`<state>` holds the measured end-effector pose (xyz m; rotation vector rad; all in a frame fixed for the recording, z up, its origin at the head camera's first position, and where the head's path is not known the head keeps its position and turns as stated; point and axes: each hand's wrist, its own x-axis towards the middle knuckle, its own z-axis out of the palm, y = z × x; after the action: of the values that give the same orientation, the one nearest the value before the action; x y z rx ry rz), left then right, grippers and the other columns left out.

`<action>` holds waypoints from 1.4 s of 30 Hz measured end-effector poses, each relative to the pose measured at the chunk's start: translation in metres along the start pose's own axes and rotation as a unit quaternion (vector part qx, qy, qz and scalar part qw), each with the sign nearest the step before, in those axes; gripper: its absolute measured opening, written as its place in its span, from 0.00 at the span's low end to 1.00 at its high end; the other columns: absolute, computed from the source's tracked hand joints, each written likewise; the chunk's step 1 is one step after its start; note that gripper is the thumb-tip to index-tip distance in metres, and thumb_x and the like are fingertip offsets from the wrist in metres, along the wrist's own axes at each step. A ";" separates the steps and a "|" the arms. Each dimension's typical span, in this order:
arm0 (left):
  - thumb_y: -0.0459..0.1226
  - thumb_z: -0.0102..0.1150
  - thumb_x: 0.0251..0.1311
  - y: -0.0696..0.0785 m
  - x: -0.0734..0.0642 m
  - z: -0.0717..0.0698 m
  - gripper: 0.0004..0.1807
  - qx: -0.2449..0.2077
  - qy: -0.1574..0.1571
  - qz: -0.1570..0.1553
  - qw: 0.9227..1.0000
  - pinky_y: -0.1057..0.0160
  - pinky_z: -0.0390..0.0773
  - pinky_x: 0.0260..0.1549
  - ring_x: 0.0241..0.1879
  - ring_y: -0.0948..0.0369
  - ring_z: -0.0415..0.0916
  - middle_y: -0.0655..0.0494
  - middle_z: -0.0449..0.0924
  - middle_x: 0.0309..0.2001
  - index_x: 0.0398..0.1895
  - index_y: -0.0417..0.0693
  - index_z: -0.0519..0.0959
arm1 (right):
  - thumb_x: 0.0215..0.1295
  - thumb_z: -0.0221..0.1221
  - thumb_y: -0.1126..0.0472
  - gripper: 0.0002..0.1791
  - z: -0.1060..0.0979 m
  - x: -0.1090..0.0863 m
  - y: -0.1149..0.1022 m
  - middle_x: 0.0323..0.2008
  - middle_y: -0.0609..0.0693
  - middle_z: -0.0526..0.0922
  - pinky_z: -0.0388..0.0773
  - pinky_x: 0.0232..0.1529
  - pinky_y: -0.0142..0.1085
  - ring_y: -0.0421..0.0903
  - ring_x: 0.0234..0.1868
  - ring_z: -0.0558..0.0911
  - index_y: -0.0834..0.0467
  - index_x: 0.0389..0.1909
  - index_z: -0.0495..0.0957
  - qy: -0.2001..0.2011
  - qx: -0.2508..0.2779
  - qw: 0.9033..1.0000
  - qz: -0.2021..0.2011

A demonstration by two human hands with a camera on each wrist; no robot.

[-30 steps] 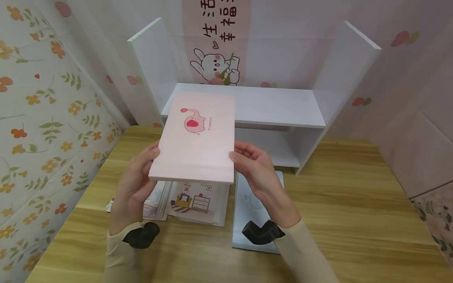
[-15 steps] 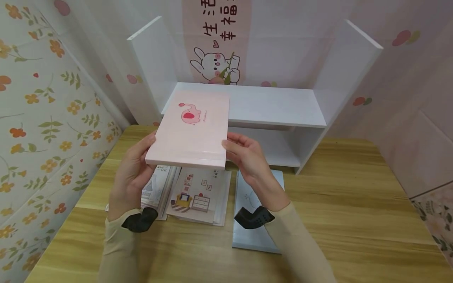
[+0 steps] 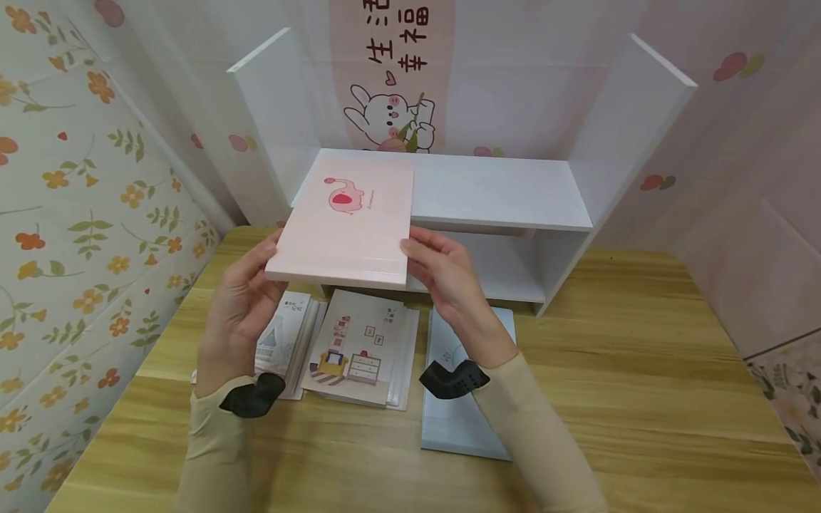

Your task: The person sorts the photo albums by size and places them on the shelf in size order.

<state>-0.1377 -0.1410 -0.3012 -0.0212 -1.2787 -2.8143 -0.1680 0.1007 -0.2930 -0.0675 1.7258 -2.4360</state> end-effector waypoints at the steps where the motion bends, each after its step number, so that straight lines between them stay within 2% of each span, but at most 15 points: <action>1: 0.29 0.45 0.65 -0.001 0.000 0.000 0.23 -0.007 -0.001 0.004 1.000 0.65 0.73 0.52 0.59 0.51 0.65 0.44 0.61 0.63 0.63 0.31 0.61 | 0.65 0.53 0.70 0.23 0.000 0.000 0.000 0.45 0.52 0.77 0.78 0.41 0.28 0.41 0.37 0.80 0.72 0.60 0.65 -0.001 0.001 1.000 -0.002; 5: 0.29 0.46 0.64 -0.003 -0.001 -0.001 0.23 -0.040 -0.008 0.025 0.999 0.65 0.72 0.53 0.60 0.50 0.64 0.42 0.60 0.63 0.62 0.30 0.61 | 0.65 0.52 0.72 0.26 0.000 0.001 -0.001 0.51 0.53 0.74 0.77 0.45 0.28 0.42 0.44 0.78 0.69 0.64 0.62 -0.018 0.002 1.000 -0.015; 7: 0.28 0.47 0.63 -0.005 -0.001 -0.001 0.20 -0.056 -0.008 0.035 0.998 0.65 0.72 0.54 0.60 0.50 0.65 0.41 0.60 0.63 0.59 0.30 0.64 | 0.65 0.51 0.72 0.27 -0.002 0.001 0.001 0.54 0.54 0.72 0.76 0.48 0.29 0.44 0.48 0.75 0.68 0.65 0.61 -0.037 -0.011 0.999 -0.032; 14: 0.25 0.45 0.61 -0.009 0.002 -0.002 0.20 -0.077 -0.026 0.061 0.995 0.66 0.72 0.53 0.59 0.51 0.66 0.41 0.58 0.65 0.58 0.29 0.66 | 0.61 0.49 0.77 0.31 -0.009 -0.002 0.007 0.65 0.58 0.63 0.69 0.59 0.34 0.52 0.62 0.68 0.68 0.68 0.56 -0.112 -0.036 0.989 -0.091; 17: 0.23 0.46 0.61 -0.011 0.004 -0.004 0.15 -0.086 -0.027 0.061 0.994 0.67 0.73 0.52 0.57 0.53 0.68 0.42 0.58 0.65 0.51 0.34 0.74 | 0.59 0.50 0.80 0.33 -0.009 -0.003 0.009 0.67 0.59 0.62 0.70 0.57 0.35 0.52 0.63 0.69 0.68 0.68 0.56 -0.123 -0.041 0.985 -0.110; 21: 0.22 0.49 0.60 -0.013 0.007 -0.005 0.15 -0.091 -0.029 0.062 0.993 0.66 0.72 0.53 0.55 0.54 0.71 0.43 0.62 0.63 0.45 0.38 0.80 | 0.58 0.51 0.81 0.33 -0.007 -0.002 0.011 0.66 0.59 0.63 0.73 0.53 0.33 0.50 0.60 0.72 0.69 0.67 0.57 -0.110 -0.046 0.985 -0.123; 27: 0.23 0.51 0.60 -0.016 0.011 -0.005 0.16 -0.082 -0.029 0.064 0.994 0.65 0.70 0.54 0.54 0.54 0.72 0.44 0.65 0.62 0.49 0.39 0.80 | 0.58 0.52 0.81 0.31 -0.005 0.000 0.014 0.63 0.60 0.67 0.74 0.52 0.32 0.48 0.58 0.74 0.70 0.65 0.61 -0.072 -0.045 0.985 -0.149; 31: 0.22 0.48 0.61 -0.018 0.015 -0.003 0.18 -0.066 -0.009 0.069 0.995 0.65 0.71 0.54 0.54 0.54 0.71 0.44 0.65 0.61 0.54 0.36 0.76 | 0.58 0.54 0.81 0.28 -0.004 0.001 0.015 0.60 0.61 0.70 0.75 0.51 0.33 0.47 0.56 0.76 0.71 0.62 0.65 -0.045 -0.060 0.982 -0.172; 37: 0.21 0.46 0.62 -0.019 0.022 0.000 0.24 -0.053 0.022 0.064 0.996 0.67 0.71 0.54 0.54 0.55 0.72 0.44 0.64 0.62 0.63 0.29 0.63 | 0.58 0.56 0.78 0.26 -0.002 0.005 0.017 0.57 0.63 0.73 0.75 0.51 0.34 0.47 0.54 0.77 0.71 0.60 0.68 -0.018 -0.082 0.977 -0.194; 42: 0.22 0.47 0.62 -0.021 0.027 0.002 0.25 -0.055 0.032 0.062 0.996 0.67 0.71 0.53 0.52 0.57 0.74 0.44 0.66 0.61 0.64 0.29 0.62 | 0.59 0.58 0.76 0.24 -0.001 0.009 0.019 0.55 0.62 0.75 0.74 0.52 0.34 0.47 0.53 0.78 0.70 0.58 0.70 -0.001 -0.100 0.974 -0.205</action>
<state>-0.1658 -0.1272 -0.3148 -0.0125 -1.0683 -2.7524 -0.1750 0.0942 -0.3113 -0.4962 2.1307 -2.5080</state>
